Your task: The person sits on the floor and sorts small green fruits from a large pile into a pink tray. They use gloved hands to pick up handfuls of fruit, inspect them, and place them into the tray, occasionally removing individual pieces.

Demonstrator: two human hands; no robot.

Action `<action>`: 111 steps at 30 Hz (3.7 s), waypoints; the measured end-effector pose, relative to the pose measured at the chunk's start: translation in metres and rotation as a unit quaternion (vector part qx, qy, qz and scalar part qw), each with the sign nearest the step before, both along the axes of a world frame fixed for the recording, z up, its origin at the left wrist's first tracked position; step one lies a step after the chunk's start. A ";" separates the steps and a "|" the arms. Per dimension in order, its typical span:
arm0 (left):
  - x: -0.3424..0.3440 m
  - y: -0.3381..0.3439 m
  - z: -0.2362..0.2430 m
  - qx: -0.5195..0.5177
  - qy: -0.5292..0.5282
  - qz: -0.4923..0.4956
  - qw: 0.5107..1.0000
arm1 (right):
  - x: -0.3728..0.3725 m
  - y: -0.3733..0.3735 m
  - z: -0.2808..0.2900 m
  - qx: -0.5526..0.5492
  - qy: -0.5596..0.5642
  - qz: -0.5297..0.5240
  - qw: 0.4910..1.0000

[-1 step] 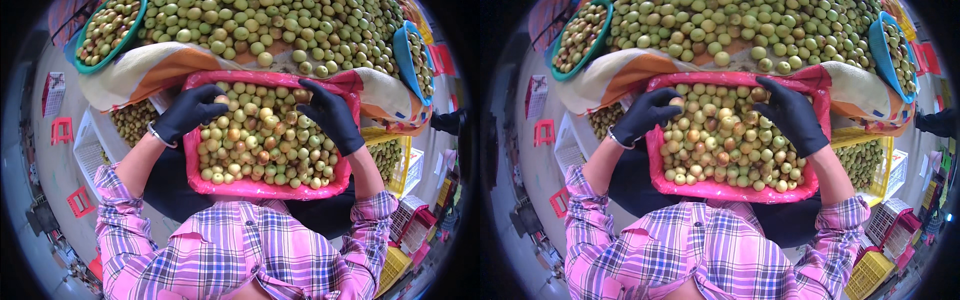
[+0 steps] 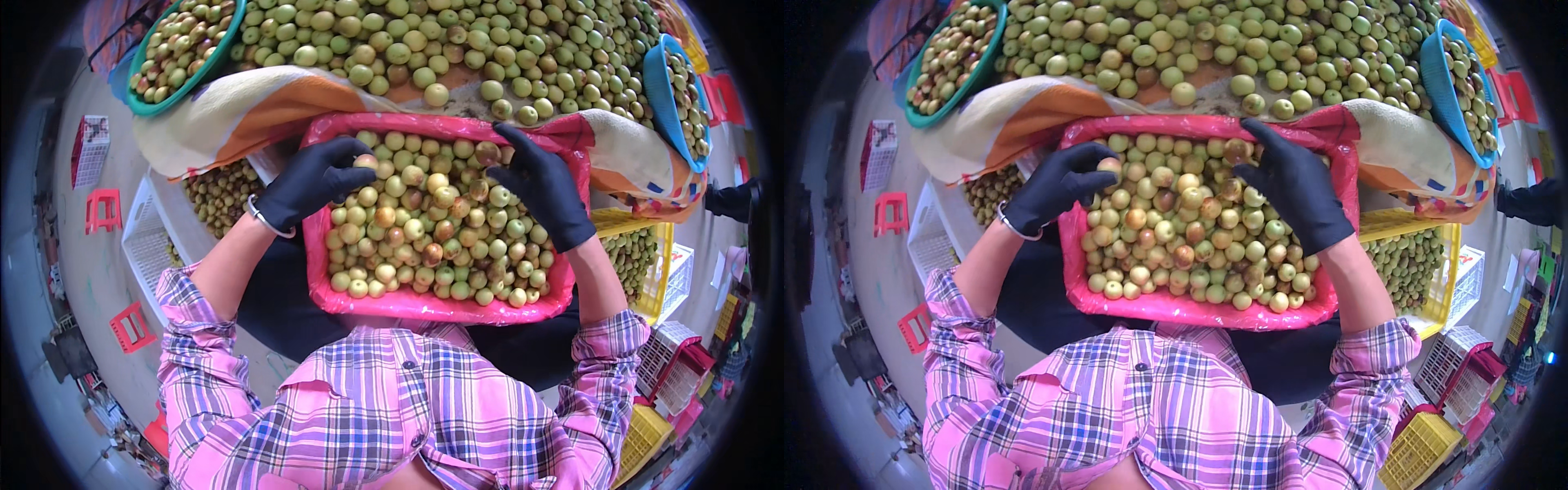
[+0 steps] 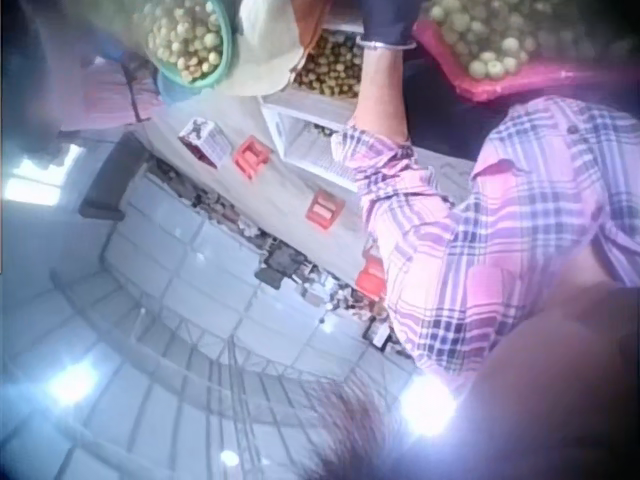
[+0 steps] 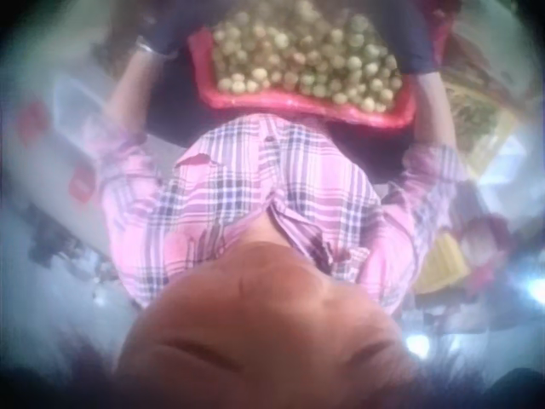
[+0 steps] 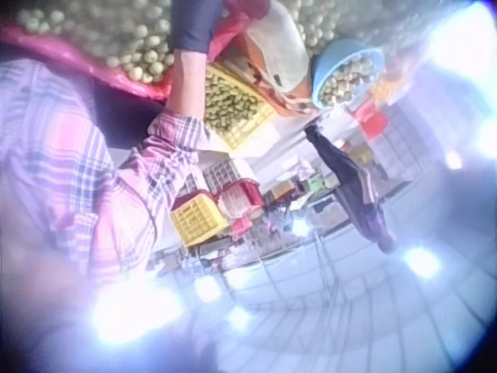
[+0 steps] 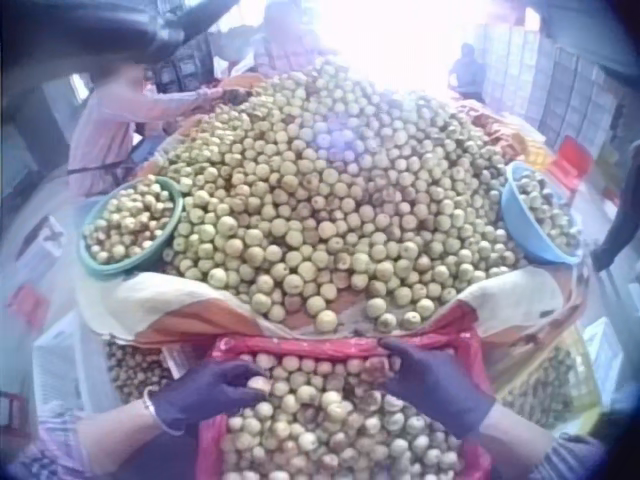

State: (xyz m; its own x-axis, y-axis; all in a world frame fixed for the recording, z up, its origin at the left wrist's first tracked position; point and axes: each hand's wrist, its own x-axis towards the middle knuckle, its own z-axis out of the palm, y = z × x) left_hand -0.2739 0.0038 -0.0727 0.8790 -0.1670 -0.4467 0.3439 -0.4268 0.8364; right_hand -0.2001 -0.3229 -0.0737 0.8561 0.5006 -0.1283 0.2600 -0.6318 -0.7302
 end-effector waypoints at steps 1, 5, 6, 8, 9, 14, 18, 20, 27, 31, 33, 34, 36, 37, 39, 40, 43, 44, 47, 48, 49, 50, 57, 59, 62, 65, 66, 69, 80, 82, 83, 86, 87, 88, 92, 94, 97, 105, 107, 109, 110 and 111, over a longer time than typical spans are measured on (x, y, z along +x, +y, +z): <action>-0.005 0.000 0.000 0.000 -0.002 0.001 1.000 | -0.002 -0.001 -0.001 0.000 -0.009 -0.006 1.000; -0.022 0.005 -0.015 0.154 -0.167 -0.044 0.973 | -0.005 -0.046 -0.025 -0.050 -0.113 0.014 0.992; -0.023 0.003 -0.015 0.205 -0.185 -0.058 0.959 | -0.009 -0.060 -0.028 -0.096 -0.143 0.016 0.985; -0.026 -0.006 -0.014 0.285 -0.205 -0.069 0.934 | -0.013 -0.085 -0.031 -0.148 -0.196 0.018 0.969; -0.028 -0.009 -0.017 0.310 -0.226 -0.064 0.921 | -0.017 -0.089 -0.032 -0.137 -0.170 -0.030 0.975; -0.026 -0.029 -0.026 0.374 -0.338 -0.046 0.862 | -0.015 -0.090 -0.017 -0.065 -0.159 -0.124 0.977; -0.008 -0.057 -0.028 0.367 -0.424 -0.133 0.817 | -0.010 -0.071 -0.007 -0.014 -0.162 -0.121 0.979; 0.000 -0.068 -0.041 0.374 -0.414 -0.177 0.811 | -0.009 -0.069 -0.004 -0.007 -0.153 -0.122 0.981; 0.014 -0.037 -0.024 0.195 -0.381 -0.005 0.904 | 0.002 -0.082 -0.009 -0.038 -0.153 -0.108 0.982; -0.010 0.040 0.049 -0.034 -0.273 0.180 0.945 | 0.007 -0.090 -0.017 -0.010 -0.124 -0.107 0.986; -0.036 0.079 0.061 0.032 -0.274 0.250 0.928 | 0.006 -0.089 -0.017 -0.022 -0.101 -0.108 0.989; -0.051 0.095 0.059 0.060 -0.250 0.284 0.924 | 0.005 -0.088 -0.016 -0.018 -0.081 -0.111 0.990; -0.085 0.138 0.036 0.113 -0.201 0.351 0.908 | 0.005 -0.084 -0.014 -0.011 -0.052 -0.110 0.992; -0.104 0.161 0.021 0.139 -0.188 0.362 0.902 | 0.007 -0.084 -0.015 -0.007 -0.044 -0.108 0.993; -0.138 0.200 -0.017 0.117 -0.159 0.409 0.891 | 0.008 -0.082 -0.015 -0.005 -0.029 -0.111 0.993; -0.151 0.210 -0.028 0.132 -0.145 0.427 0.883 | 0.008 -0.080 -0.015 -0.004 -0.020 -0.111 0.994; -0.183 0.235 -0.055 0.151 -0.100 0.466 0.866 | 0.014 -0.085 -0.026 0.020 -0.014 -0.096 0.995; -0.190 0.241 -0.063 0.154 -0.086 0.476 0.861 | 0.017 -0.087 -0.030 0.034 -0.016 -0.088 0.995; -0.209 0.250 -0.079 0.151 -0.074 0.492 0.854 | 0.018 -0.086 -0.031 -0.013 -0.023 -0.103 0.994; -0.215 0.256 -0.082 0.152 -0.069 0.496 0.852 | 0.017 -0.086 -0.032 -0.014 -0.023 -0.103 0.994; -0.224 0.266 -0.087 0.141 -0.068 0.511 0.845 | 0.018 -0.087 -0.032 -0.016 -0.024 -0.104 0.994; -0.233 0.279 -0.095 0.130 -0.067 0.524 0.839 | 0.018 -0.090 -0.031 -0.020 -0.026 -0.106 0.994; -0.373 0.441 -0.130 0.181 -0.093 0.665 0.718 | 0.023 -0.085 -0.036 -0.013 0.025 -0.123 0.992; -0.340 0.403 -0.113 0.229 0.018 0.710 0.666 | 0.015 -0.096 -0.029 -0.005 0.026 -0.135 0.990; -0.330 0.390 -0.078 0.205 0.028 0.551 0.808 | 0.014 -0.089 -0.034 0.076 0.040 -0.091 0.992; -0.230 0.278 -0.032 0.216 -0.087 0.411 0.882 | -0.022 -0.053 -0.007 0.004 0.189 -0.069 0.979; -0.200 0.216 -0.003 0.177 -0.137 0.375 0.900 | -0.034 -0.041 -0.007 -0.022 0.176 -0.021 0.984; -0.139 0.093 0.027 0.194 -0.214 0.197 0.937 | -0.061 -0.024 -0.016 -0.044 0.055 0.096 0.993; -0.007 -0.098 -0.045 0.252 -0.461 -0.214 0.824 | -0.063 0.018 -0.061 0.091 -0.017 0.042 0.995; 0.000 -0.082 -0.051 0.246 -0.476 -0.197 0.821 | -0.058 0.018 -0.063 0.211 0.066 -0.007 0.975; 0.001 -0.071 -0.053 0.241 -0.488 -0.160 0.823 | -0.056 0.019 -0.062 0.270 0.108 -0.028 0.956; -0.003 -0.021 -0.047 0.295 -0.471 -0.126 0.822 | -0.032 0.006 -0.054 0.204 0.027 -0.031 0.978; -0.006 -0.008 -0.043 0.323 -0.465 -0.110 0.817 | -0.026 0.004 -0.051 0.167 -0.018 -0.031 0.985; -0.011 -0.005 -0.031 0.366 -0.455 -0.104 0.805 | -0.022 0.000 -0.050 0.152 -0.042 -0.035 0.987; -0.023 -0.005 -0.028 0.314 -0.453 -0.100 0.829 | -0.014 -0.013 -0.059 0.086 -0.093 -0.030 0.992; -0.036 -0.020 -0.025 0.338 -0.391 -0.125 0.847 | -0.016 -0.012 -0.057 0.071 -0.098 -0.025 0.992; -0.066 -0.023 -0.013 0.351 -0.292 -0.170 0.874 | -0.024 -0.004 -0.048 0.095 -0.075 -0.016 0.993; -0.093 -0.026 -0.012 0.382 -0.220 -0.275 0.854 | -0.014 -0.035 -0.033 -0.006 -0.087 -0.009 0.996; -0.083 -0.027 -0.001 0.329 -0.167 -0.273 0.888 | -0.017 -0.040 -0.034 -0.024 -0.068 -0.004 0.997; -0.072 -0.034 -0.008 0.307 -0.250 -0.204 0.895 | -0.022 -0.040 -0.041 -0.034 -0.072 0.015 0.997; -0.062 -0.042 -0.009 0.292 -0.325 -0.178 0.882 | -0.025 -0.035 -0.045 -0.037 -0.088 0.034 0.995; -0.053 -0.051 -0.012 0.274 -0.398 -0.150 0.863 | -0.028 -0.029 -0.045 -0.040 -0.103 0.052 0.993</action>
